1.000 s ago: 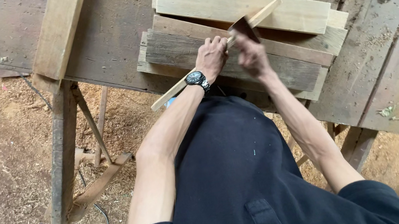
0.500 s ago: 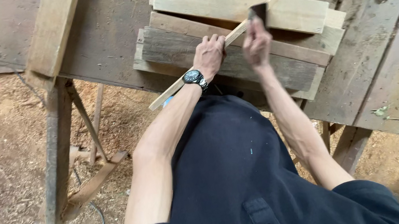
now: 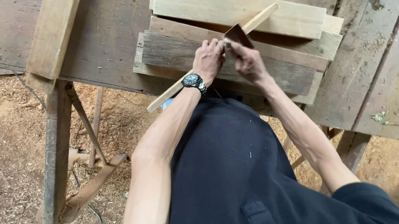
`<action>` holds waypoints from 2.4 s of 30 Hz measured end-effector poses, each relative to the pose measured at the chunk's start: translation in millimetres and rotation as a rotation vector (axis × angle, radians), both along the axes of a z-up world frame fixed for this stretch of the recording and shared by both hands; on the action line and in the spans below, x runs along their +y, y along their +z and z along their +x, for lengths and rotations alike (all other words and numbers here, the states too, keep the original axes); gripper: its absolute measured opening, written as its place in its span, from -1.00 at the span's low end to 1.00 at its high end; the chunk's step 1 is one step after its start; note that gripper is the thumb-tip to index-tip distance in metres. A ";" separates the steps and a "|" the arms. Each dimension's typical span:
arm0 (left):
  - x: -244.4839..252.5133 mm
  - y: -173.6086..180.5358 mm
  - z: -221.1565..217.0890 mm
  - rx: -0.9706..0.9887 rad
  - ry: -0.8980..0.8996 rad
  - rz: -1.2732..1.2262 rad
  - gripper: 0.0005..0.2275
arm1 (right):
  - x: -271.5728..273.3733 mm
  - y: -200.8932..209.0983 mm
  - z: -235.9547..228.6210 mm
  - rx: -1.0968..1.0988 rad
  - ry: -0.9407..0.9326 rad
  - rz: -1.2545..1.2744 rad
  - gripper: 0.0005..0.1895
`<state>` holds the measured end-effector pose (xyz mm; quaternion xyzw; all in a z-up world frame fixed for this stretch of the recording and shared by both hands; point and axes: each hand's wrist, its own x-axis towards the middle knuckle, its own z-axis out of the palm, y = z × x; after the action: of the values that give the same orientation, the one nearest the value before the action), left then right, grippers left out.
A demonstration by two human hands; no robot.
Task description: The person sands the surface and edges of several thin wooden planks by hand with a piece of sandpaper on a wooden workbench.
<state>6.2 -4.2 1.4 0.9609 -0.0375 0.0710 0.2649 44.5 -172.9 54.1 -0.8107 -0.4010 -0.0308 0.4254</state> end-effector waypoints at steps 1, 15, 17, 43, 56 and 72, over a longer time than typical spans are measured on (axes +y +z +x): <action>3.7 -0.1 0.2 0.007 0.003 0.012 -0.75 | -1.8 -1.8 10.6 0.058 -0.130 0.000 -0.69; -3.0 -7.0 0.0 0.044 0.013 0.011 -0.90 | 2.9 -21.9 23.3 0.357 -0.550 -0.032 -0.75; -3.8 -5.7 0.0 -0.007 0.008 -0.028 -0.83 | 4.4 -17.9 -3.7 0.217 -0.266 0.005 -0.69; -0.1 -0.8 -2.7 0.077 0.016 0.023 -0.91 | -12.9 -32.5 32.7 0.143 -0.262 -0.021 -0.83; 13.9 9.8 16.8 0.203 0.051 -0.074 -0.81 | -90.6 -29.8 45.6 1.125 -0.705 0.905 -0.78; 58.9 45.3 7.8 0.506 -0.213 -0.163 -0.60 | -77.7 -5.9 18.6 1.136 -0.454 0.543 -0.42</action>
<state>14.0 54.7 46.7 0.9143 -0.0651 -0.1966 0.3480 63.1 -250.6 48.3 -0.6294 0.0878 0.2123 0.7424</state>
